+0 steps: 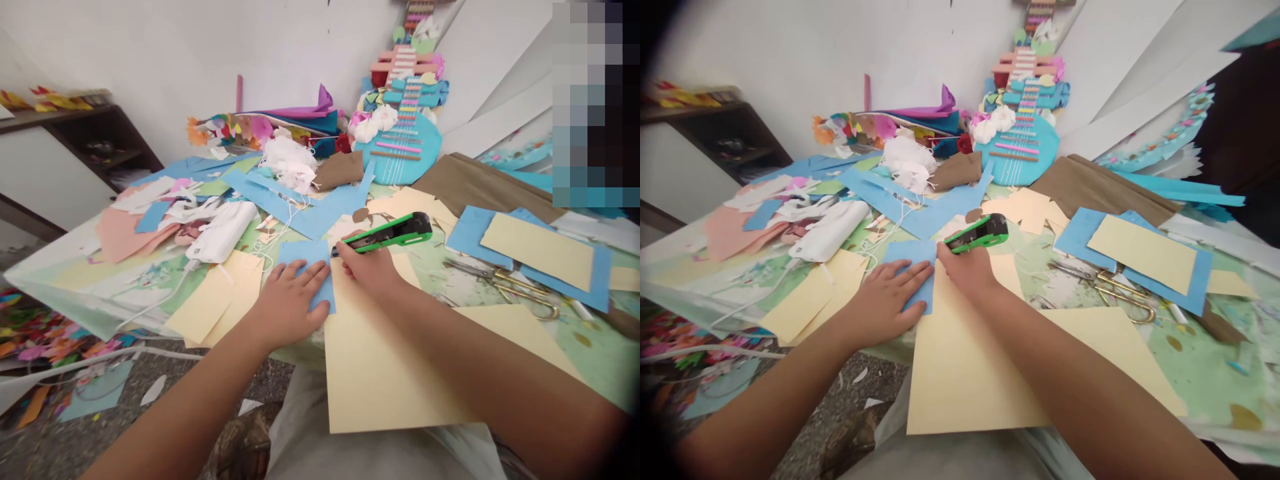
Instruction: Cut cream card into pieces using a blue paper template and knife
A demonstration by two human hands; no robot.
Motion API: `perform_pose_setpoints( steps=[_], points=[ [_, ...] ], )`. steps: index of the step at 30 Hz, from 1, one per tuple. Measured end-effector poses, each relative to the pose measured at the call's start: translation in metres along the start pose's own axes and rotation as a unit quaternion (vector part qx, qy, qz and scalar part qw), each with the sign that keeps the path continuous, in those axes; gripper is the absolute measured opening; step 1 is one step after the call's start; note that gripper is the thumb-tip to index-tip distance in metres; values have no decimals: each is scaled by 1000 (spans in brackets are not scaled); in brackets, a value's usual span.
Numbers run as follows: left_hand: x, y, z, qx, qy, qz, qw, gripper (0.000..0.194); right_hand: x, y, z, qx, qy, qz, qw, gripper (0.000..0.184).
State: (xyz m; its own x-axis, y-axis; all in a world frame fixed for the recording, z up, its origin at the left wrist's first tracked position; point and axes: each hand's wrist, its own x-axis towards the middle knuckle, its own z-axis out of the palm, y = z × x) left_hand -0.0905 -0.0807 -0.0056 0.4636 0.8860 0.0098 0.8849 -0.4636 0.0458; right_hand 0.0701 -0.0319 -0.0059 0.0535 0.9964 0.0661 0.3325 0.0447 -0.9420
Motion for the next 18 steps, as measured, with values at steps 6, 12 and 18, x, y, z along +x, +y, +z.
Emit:
perform_pose_setpoints(
  steps=[6, 12, 18],
  points=[
    [0, 1, -1, 9, -9, 1, 1000, 56, 1, -2, 3, -40, 33, -32, 998, 19],
    [0, 3, -2, 2, -8, -4, 1000, 55, 0, -6, 5, -82, 34, -62, 994, 13],
    [0, 2, -2, 2, -15, -4, 1000, 55, -5, -11, 6, -101, 41, -59, 992, 11]
  ],
)
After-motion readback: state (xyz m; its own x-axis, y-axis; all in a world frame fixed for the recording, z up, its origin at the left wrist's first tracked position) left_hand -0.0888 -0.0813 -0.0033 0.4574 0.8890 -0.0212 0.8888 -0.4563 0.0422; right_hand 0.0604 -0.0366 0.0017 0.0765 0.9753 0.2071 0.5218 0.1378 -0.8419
